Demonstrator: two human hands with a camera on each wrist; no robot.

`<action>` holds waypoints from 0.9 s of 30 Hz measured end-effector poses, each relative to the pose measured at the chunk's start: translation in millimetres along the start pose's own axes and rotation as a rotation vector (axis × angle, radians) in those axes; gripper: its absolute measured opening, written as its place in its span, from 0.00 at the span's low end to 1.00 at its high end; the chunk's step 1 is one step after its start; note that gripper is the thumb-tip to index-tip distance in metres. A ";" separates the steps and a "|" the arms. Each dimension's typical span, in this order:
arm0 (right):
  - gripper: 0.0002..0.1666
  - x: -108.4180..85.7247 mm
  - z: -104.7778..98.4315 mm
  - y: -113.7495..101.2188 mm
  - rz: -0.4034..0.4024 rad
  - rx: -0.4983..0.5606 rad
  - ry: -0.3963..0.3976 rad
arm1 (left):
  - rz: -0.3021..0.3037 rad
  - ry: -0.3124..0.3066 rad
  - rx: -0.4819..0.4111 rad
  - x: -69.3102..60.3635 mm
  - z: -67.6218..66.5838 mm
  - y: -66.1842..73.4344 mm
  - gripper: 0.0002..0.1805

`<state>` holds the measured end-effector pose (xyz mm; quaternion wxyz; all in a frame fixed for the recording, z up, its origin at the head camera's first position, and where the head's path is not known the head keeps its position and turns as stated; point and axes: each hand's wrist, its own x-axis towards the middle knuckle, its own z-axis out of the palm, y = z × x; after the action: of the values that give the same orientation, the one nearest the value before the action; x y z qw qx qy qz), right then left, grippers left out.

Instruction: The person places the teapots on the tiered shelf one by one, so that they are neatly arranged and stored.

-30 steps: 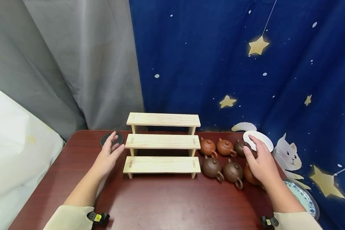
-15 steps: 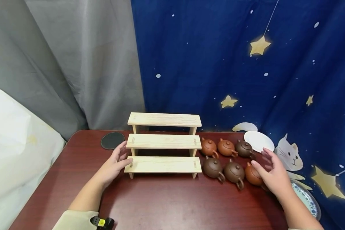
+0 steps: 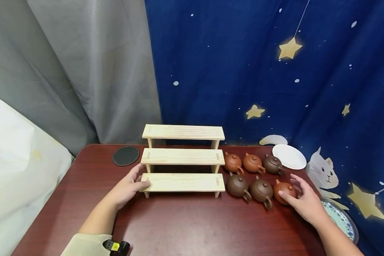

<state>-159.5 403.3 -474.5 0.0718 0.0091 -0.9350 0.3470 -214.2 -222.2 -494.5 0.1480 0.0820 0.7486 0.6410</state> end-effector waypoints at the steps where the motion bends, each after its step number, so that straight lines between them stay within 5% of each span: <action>1: 0.52 -0.2 -0.6 1.0 0.002 -0.010 -0.010 | -0.007 -0.002 0.001 1.0 0.2 -0.3 0.52; 9: 0.55 -2.6 -0.9 3.7 0.066 -0.066 -0.078 | -0.025 -0.009 0.009 3.2 0.3 -3.3 0.54; 21: 0.56 -5.6 -0.9 6.3 0.103 -0.090 -0.085 | 0.004 -0.016 -0.018 1.3 -1.1 -8.1 0.53; 27: 0.55 -1.1 -13.1 -8.9 0.091 -0.040 -0.057 | -0.015 -0.010 -0.024 0.2 -1.6 -6.8 0.54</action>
<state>-156.1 405.0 -459.0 0.0294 -0.0249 -0.9430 0.3306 -214.4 -224.7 -501.1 0.1575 0.0780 0.7408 0.6483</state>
